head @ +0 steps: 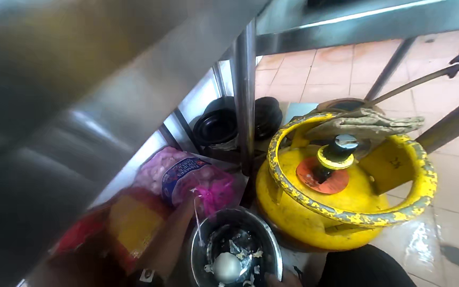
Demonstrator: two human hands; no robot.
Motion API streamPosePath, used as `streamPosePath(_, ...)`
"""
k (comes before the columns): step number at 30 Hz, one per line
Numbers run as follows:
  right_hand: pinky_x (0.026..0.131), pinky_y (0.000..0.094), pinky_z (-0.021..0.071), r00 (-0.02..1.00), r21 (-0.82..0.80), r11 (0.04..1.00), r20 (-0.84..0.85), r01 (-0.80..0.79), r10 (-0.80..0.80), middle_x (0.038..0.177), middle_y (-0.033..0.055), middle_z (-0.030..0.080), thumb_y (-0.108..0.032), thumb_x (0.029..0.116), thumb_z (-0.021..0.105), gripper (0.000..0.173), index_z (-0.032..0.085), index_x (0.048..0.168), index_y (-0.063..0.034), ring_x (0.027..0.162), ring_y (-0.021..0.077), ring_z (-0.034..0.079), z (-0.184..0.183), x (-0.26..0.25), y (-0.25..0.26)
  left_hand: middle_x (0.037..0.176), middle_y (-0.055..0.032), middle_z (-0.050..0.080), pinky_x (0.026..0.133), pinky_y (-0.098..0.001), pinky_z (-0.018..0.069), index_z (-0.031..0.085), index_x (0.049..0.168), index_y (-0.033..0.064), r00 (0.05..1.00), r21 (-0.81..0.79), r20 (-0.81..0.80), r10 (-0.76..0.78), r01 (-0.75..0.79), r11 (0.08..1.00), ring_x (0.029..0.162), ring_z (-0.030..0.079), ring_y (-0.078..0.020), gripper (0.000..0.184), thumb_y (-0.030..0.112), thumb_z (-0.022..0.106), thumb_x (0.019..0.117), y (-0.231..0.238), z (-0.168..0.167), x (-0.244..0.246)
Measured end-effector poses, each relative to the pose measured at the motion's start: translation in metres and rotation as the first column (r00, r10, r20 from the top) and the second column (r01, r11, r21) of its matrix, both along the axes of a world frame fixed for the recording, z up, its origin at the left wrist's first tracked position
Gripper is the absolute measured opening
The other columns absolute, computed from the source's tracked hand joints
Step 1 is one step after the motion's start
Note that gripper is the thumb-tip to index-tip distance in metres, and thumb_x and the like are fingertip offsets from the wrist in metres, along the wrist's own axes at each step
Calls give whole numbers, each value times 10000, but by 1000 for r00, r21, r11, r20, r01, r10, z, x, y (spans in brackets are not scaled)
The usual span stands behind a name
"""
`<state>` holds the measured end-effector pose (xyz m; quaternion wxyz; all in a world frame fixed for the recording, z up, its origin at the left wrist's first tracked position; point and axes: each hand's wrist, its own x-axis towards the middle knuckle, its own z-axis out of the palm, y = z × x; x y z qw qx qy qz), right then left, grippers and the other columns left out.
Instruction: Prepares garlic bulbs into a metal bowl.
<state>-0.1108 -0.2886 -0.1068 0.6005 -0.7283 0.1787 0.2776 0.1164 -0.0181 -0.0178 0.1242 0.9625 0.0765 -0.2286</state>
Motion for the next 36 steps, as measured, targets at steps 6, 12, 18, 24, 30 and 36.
streamPosePath(6,970,550,513,998,-12,998,-14,-66,66,1073,185,726,-374,954,673,462,673,1219,4,1040,294,694,2,3,-5,1431,-285,544,1168,-543,350,555,1370,-94,997,80,-80,23,-16,997,1389,476,-407,440,214,543,1056,13,-4,11)
streamPosePath(12,909,629,526,911,-661,693,34,-289,412,1277,313,622,-477,984,611,678,516,1407,45,1149,494,634,109,23,1,1472,-291,505,1189,-523,320,526,1390,-116,971,146,-235,43,-9,989,1429,435,-401,455,184,562,1050,-5,21,7)
streamPosePath(18,1062,529,475,517,-609,707,501,-359,694,1577,107,447,-178,1005,549,517,488,1518,-190,1438,345,432,142,134,104,1410,-295,545,1155,-469,371,528,1374,-121,999,-193,-10,33,-34,981,1351,507,-368,388,125,431,1090,-6,26,-17)
streamPosePath(24,1088,663,379,503,-708,603,394,-368,770,1585,161,417,-63,1015,515,442,583,1435,-183,1441,437,390,86,206,117,1315,-255,630,1059,-637,440,608,1341,-12,951,13,-235,-202,210,978,1258,589,-414,472,250,676,954,5,23,12)
streamPosePath(30,1111,591,394,531,-738,563,328,-373,782,1543,150,456,18,993,518,386,644,1333,-117,1404,398,433,71,217,86,1313,-162,656,1098,-491,465,655,1324,60,967,-190,-144,-211,182,965,1248,614,-284,453,208,749,907,-13,51,-11)
streamPosePath(36,1048,554,473,571,-677,638,377,-367,729,1460,189,507,-7,994,544,294,669,1257,-50,1338,406,493,73,215,104,1436,-300,540,1082,-544,473,683,1292,12,885,34,425,-189,193,981,1293,560,-465,432,141,747,885,-26,14,-90)
